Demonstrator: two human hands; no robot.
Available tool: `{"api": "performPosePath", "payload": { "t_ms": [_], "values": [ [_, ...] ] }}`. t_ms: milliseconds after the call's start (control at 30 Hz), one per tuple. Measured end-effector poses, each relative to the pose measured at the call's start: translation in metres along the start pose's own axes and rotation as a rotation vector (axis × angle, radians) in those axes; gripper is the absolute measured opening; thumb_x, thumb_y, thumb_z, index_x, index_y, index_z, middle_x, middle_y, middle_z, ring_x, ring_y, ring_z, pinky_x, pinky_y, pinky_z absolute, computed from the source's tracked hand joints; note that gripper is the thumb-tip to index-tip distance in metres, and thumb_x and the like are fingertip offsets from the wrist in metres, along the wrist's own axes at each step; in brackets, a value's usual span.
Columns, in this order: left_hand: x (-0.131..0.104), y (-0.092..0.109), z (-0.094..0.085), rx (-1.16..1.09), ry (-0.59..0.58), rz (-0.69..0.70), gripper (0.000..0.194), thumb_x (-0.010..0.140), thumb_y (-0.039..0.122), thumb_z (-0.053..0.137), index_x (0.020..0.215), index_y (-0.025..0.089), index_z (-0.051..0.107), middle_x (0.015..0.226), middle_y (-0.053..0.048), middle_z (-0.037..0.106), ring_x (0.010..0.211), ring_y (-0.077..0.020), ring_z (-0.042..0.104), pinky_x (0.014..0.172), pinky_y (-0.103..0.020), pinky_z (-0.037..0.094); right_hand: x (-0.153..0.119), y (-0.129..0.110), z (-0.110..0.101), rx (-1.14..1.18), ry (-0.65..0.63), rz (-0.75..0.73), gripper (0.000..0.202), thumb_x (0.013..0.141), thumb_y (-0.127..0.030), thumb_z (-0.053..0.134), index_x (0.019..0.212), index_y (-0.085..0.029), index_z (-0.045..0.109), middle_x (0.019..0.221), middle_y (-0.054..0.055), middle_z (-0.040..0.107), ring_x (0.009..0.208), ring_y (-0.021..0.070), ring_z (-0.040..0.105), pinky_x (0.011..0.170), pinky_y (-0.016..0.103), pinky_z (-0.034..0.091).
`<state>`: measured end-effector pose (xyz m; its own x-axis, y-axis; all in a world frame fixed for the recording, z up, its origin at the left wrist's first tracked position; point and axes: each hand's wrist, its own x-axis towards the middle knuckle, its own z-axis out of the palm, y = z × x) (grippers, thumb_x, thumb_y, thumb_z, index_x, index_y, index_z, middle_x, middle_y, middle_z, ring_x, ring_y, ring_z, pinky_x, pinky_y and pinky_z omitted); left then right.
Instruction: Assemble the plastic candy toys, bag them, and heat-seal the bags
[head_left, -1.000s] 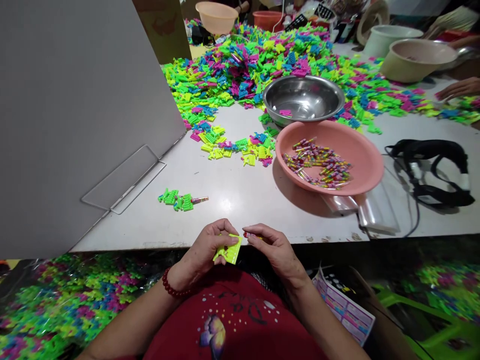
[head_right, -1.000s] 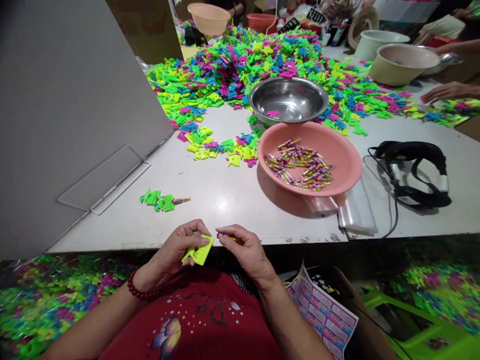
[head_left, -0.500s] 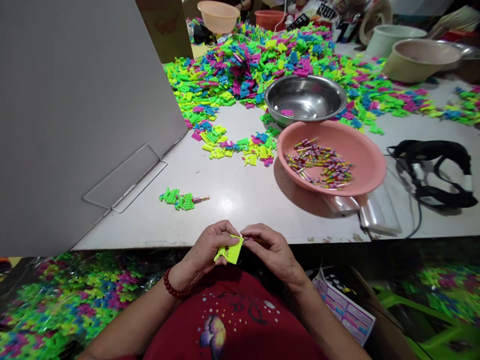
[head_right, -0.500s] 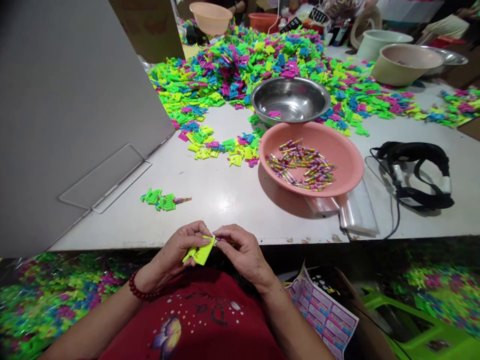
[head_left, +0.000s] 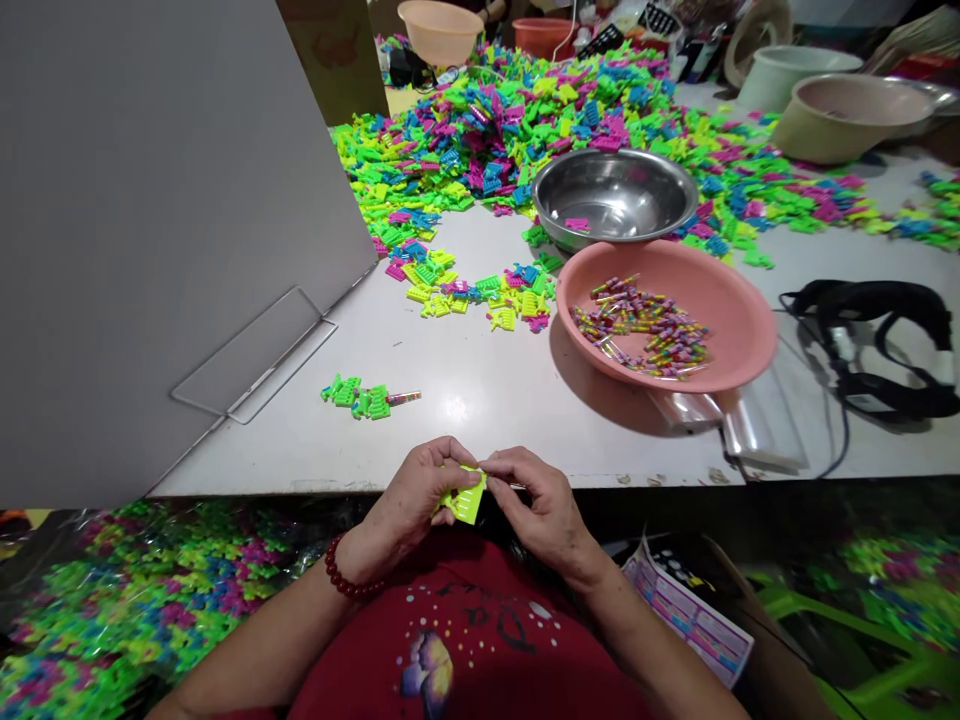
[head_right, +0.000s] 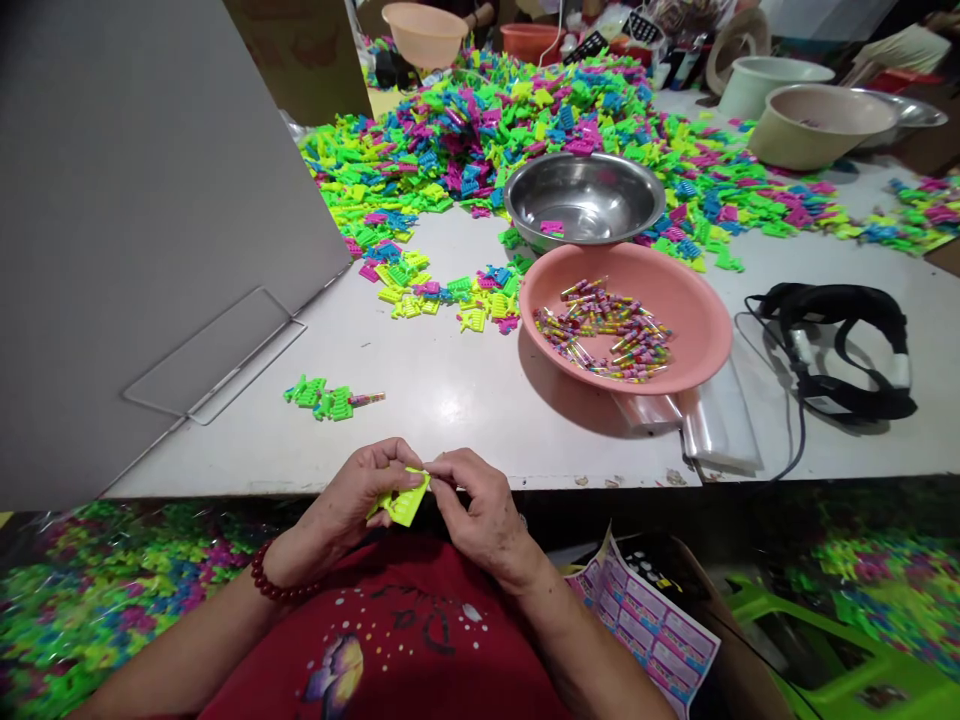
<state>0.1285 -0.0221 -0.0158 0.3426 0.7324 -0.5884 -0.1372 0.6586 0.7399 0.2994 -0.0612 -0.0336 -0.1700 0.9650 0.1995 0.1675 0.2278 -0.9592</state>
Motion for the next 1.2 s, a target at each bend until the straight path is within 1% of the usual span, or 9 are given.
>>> {"api": "performPosePath", "payload": {
  "t_ms": [67, 233, 367, 500, 633, 733, 933, 1100, 1200],
  "values": [
    [0.003, 0.002, -0.001, 0.018, 0.007, -0.040, 0.026, 0.055, 0.024, 0.076, 0.070, 0.016, 0.057, 0.049, 0.004, 0.054, 0.034, -0.0064, 0.040, 0.030, -0.015, 0.025, -0.001, 0.000, 0.003, -0.057, -0.008, -0.026, 0.018, 0.091, -0.023, 0.063, 0.107, -0.023, 0.069, 0.095, 0.007, 0.065, 0.084, 0.0186, 0.061, 0.075, 0.032, 0.049],
    [0.010, 0.001, -0.004, 0.028, 0.004, -0.086, 0.023, 0.051, 0.023, 0.072, 0.068, 0.015, 0.057, 0.049, 0.002, 0.055, 0.033, -0.0052, 0.035, 0.029, -0.015, 0.016, -0.002, 0.004, 0.009, -0.157, -0.021, -0.105, 0.041, 0.074, -0.039, 0.084, 0.106, -0.020, 0.066, 0.089, 0.004, 0.063, 0.082, 0.0188, 0.059, 0.071, 0.032, 0.048],
    [0.011, -0.005, -0.002, -0.022, 0.095, -0.028, 0.023, 0.051, 0.021, 0.071, 0.067, 0.017, 0.055, 0.049, 0.004, 0.051, 0.034, -0.0054, 0.034, 0.030, -0.016, 0.016, 0.001, 0.003, 0.010, -0.257, -0.034, -0.169, 0.031, 0.084, -0.034, 0.074, 0.108, -0.017, 0.064, 0.090, 0.006, 0.064, 0.083, 0.0191, 0.058, 0.071, 0.033, 0.049],
    [0.015, -0.009, -0.002, -0.051, 0.119, 0.007, 0.024, 0.050, 0.018, 0.071, 0.065, 0.017, 0.052, 0.049, 0.007, 0.045, 0.038, -0.0046, 0.033, 0.032, -0.015, 0.013, 0.002, 0.000, 0.014, -0.386, -0.084, -0.202, 0.027, 0.093, -0.033, 0.063, 0.114, -0.016, 0.062, 0.088, 0.007, 0.064, 0.082, 0.0210, 0.058, 0.072, 0.036, 0.051],
    [0.022, -0.009, -0.008, -0.018, 0.178, 0.115, 0.029, 0.051, 0.020, 0.072, 0.068, 0.019, 0.049, 0.054, 0.007, 0.047, 0.045, -0.0071, 0.041, 0.035, -0.014, 0.025, 0.004, 0.006, 0.023, -0.538, -0.118, -0.286, 0.032, 0.096, -0.023, 0.052, 0.126, -0.011, 0.056, 0.107, 0.015, 0.063, 0.099, 0.0261, 0.059, 0.085, 0.041, 0.055],
    [0.032, -0.006, -0.017, 0.009, 0.133, 0.131, 0.034, 0.056, 0.029, 0.076, 0.075, 0.020, 0.050, 0.059, 0.007, 0.051, 0.048, -0.0090, 0.046, 0.037, -0.015, 0.032, 0.012, 0.015, 0.026, -0.544, -0.059, -0.363, 0.037, 0.094, -0.016, 0.047, 0.130, -0.006, 0.051, 0.121, 0.021, 0.058, 0.112, 0.0277, 0.056, 0.092, 0.041, 0.055],
    [0.040, 0.005, -0.029, 0.066, 0.016, 0.173, 0.039, 0.062, 0.040, 0.081, 0.076, 0.018, 0.052, 0.056, 0.007, 0.051, 0.043, -0.0058, 0.039, 0.033, -0.013, 0.026, 0.027, 0.020, 0.014, -0.078, 0.023, -0.124, 0.023, 0.091, -0.023, 0.054, 0.109, -0.018, 0.068, 0.105, 0.011, 0.058, 0.098, 0.0198, 0.060, 0.083, 0.034, 0.054],
    [0.026, 0.008, -0.025, 0.097, -0.043, 0.208, 0.040, 0.065, 0.040, 0.082, 0.081, 0.018, 0.053, 0.056, 0.007, 0.052, 0.043, -0.0068, 0.043, 0.036, -0.015, 0.032, 0.022, 0.022, 0.009, 0.402, -0.035, 0.261, 0.021, 0.088, -0.034, 0.065, 0.104, -0.020, 0.068, 0.098, 0.005, 0.066, 0.092, 0.0176, 0.065, 0.086, 0.034, 0.053],
    [0.016, 0.006, -0.021, 0.083, -0.078, 0.183, 0.040, 0.066, 0.040, 0.083, 0.084, 0.018, 0.056, 0.057, 0.006, 0.054, 0.043, -0.0071, 0.046, 0.038, -0.015, 0.035, 0.016, 0.021, 0.008, 0.456, -0.070, 0.411, 0.026, 0.087, -0.041, 0.068, 0.101, -0.019, 0.067, 0.087, 0.002, 0.067, 0.078, 0.0144, 0.064, 0.075, 0.029, 0.053]
  ]
}}
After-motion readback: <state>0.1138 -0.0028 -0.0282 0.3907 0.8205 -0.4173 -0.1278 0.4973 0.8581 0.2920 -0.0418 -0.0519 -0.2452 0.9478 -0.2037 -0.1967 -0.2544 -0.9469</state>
